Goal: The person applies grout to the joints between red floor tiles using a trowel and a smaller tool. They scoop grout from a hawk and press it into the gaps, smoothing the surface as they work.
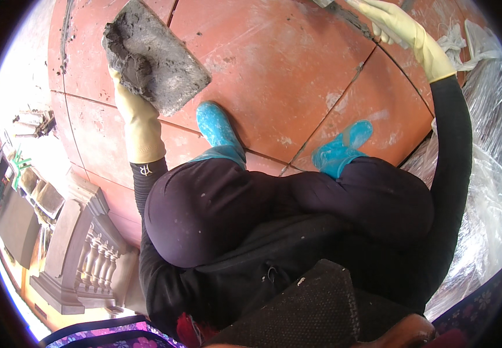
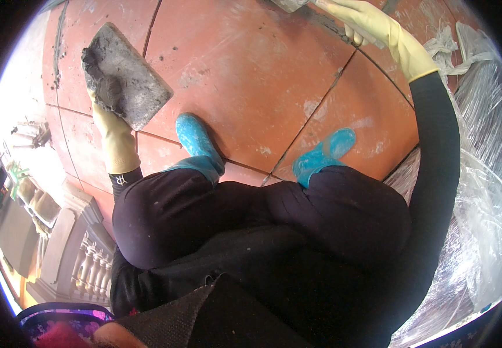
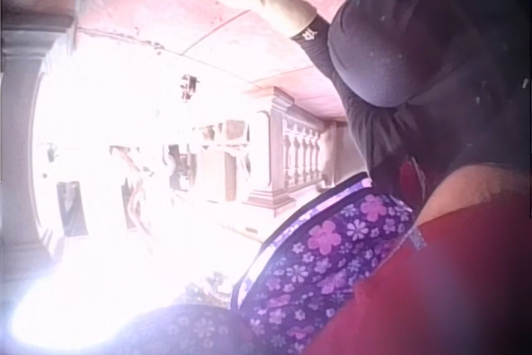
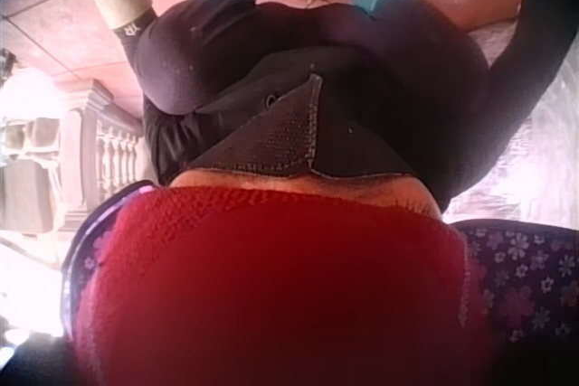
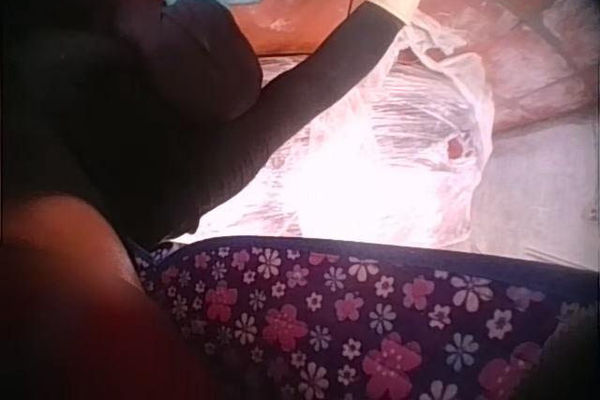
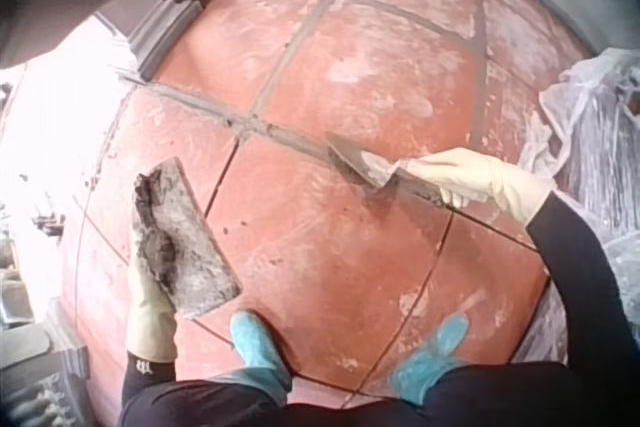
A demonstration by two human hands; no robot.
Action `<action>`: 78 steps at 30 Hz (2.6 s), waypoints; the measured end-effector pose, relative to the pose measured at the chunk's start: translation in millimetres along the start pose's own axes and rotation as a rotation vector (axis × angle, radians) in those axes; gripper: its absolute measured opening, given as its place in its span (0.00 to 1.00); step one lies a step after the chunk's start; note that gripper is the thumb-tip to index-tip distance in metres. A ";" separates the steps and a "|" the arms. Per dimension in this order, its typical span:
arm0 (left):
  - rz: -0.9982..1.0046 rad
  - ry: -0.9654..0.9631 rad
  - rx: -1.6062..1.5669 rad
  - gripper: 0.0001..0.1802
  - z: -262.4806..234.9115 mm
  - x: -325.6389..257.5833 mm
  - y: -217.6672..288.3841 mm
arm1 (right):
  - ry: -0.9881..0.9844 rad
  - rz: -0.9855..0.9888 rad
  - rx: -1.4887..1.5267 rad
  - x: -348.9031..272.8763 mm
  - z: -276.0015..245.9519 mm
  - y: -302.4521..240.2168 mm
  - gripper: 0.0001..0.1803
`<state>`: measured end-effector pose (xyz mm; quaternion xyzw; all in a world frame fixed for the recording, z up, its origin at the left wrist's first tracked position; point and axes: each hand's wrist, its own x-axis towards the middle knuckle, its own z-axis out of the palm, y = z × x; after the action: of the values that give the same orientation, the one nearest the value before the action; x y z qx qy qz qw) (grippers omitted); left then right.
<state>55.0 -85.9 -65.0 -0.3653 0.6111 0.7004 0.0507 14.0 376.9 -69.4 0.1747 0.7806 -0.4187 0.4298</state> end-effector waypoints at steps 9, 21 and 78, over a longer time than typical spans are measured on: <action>0.005 0.002 -0.022 0.36 -11.0 0.8 -0.2 | -0.028 -0.081 -0.003 6.5 12.6 56.4 0.29; -0.009 -0.004 -0.015 0.37 1.9 -4.3 1.5 | 0.034 -0.083 -0.220 -10.0 11.1 -13.4 0.27; 0.206 0.016 0.251 0.35 36.3 23.0 11.5 | 0.183 -0.100 -0.499 -68.4 -5.8 109.7 0.30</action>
<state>16.1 -65.0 -69.3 -0.2969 0.7285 0.6171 0.0191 119.3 452.1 -67.1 0.0618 0.9030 -0.2166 0.3659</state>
